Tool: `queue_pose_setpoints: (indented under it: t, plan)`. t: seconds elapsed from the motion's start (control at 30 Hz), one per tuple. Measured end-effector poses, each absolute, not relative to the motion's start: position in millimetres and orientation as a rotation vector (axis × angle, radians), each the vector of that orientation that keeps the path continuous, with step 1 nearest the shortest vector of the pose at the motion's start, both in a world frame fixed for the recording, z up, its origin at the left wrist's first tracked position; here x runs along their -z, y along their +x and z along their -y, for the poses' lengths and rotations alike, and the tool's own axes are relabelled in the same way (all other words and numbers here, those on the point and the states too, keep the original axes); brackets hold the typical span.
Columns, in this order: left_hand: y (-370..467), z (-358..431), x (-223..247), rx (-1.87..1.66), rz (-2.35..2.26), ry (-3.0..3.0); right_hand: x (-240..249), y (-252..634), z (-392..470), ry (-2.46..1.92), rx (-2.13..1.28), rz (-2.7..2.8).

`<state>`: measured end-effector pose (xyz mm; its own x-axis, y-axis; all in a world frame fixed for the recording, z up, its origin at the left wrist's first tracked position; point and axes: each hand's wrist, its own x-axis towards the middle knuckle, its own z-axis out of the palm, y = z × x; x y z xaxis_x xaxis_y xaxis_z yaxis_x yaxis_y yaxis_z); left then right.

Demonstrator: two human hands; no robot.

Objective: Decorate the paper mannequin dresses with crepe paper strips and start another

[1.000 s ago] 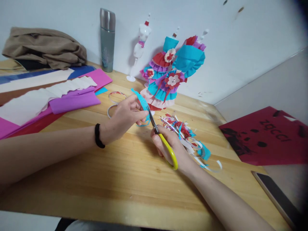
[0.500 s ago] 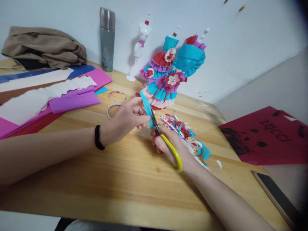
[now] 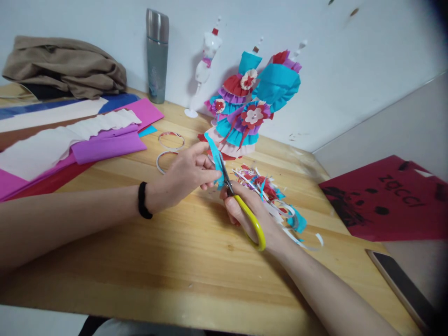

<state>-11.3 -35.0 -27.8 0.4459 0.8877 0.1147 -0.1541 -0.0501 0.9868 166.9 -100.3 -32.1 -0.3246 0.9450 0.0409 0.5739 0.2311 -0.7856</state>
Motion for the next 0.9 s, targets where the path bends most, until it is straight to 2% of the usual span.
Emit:
queue_pose_setpoints:
  t: [0.57, 0.9]
  plan:
    - [-13.4, 33.4, 26.6, -1.056, -0.742, 1.345, 39.1, 165.6, 100.4, -1.428, -0.892, 1.93]
    - [-14.0, 27.7, 30.9, -1.033, -0.731, 1.125, 38.8, 166.2, 100.4, -1.434, -0.875, 1.963]
